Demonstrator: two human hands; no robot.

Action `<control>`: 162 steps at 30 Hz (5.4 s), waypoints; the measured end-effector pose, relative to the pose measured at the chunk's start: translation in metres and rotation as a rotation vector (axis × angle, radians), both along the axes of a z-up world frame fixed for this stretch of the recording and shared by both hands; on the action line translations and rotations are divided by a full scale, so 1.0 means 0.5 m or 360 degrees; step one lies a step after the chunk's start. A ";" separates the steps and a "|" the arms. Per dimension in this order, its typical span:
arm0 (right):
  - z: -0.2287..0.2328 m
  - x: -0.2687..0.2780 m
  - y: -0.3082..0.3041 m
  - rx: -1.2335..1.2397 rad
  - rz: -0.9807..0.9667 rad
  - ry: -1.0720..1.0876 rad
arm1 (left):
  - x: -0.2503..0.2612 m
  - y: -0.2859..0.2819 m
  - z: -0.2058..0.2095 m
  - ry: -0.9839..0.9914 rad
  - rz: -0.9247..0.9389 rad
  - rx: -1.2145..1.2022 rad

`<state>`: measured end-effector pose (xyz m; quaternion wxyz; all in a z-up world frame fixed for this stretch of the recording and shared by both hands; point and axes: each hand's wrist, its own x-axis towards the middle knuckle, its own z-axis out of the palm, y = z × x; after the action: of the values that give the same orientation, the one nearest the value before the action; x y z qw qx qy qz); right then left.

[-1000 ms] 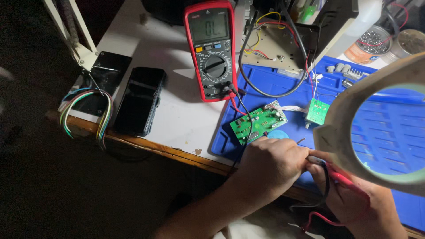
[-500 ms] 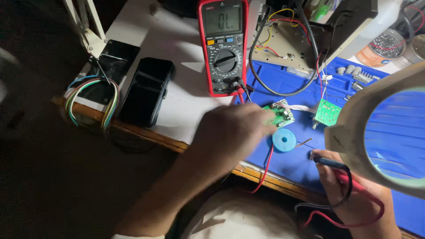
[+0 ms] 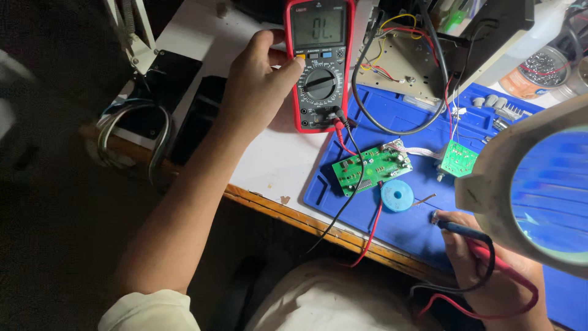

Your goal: The person uses a multimeter to test points on a green circuit board and a small cylindrical component. They then use a soldering iron and solder to attach the component to the board and inspect the connection.

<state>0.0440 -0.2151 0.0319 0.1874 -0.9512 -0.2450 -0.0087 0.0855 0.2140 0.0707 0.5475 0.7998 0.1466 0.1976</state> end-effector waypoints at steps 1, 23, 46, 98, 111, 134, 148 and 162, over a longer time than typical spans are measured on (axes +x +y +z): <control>0.002 0.001 0.003 -0.0003 0.0002 -0.0003 | 0.003 0.001 -0.005 -0.0003 0.0002 -0.0003; -0.092 0.019 -0.080 -0.0160 -0.0021 -0.0094 | 0.033 -0.023 -0.109 -0.0716 0.0096 0.2088; -0.081 0.016 -0.070 -0.0031 0.0056 -0.0092 | -0.026 -0.057 -0.067 -0.0941 0.0104 0.2017; -0.018 -0.013 -0.101 0.0338 0.0354 -0.0075 | -0.197 -0.440 -0.094 -0.0881 -0.1182 0.0294; 0.094 0.046 0.008 -0.0223 -0.0233 0.0962 | -0.197 -0.441 -0.095 -0.0844 -0.1211 0.0377; 0.024 0.011 -0.059 0.0302 0.0245 0.0488 | -0.196 -0.446 -0.124 -0.0925 -0.1211 0.0437; 0.213 0.079 0.049 -0.0138 -0.0621 0.1481 | -0.190 -0.448 -0.115 -0.0939 -0.1062 0.0386; 0.014 -0.071 0.009 0.0830 -0.0103 0.0268 | -0.215 -0.456 -0.126 -0.0826 -0.1164 0.0163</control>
<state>0.0084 -0.2104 0.0390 0.4453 -0.8755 -0.1876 0.0017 -0.0220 -0.0140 0.0075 0.5596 0.7491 -0.2979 0.1922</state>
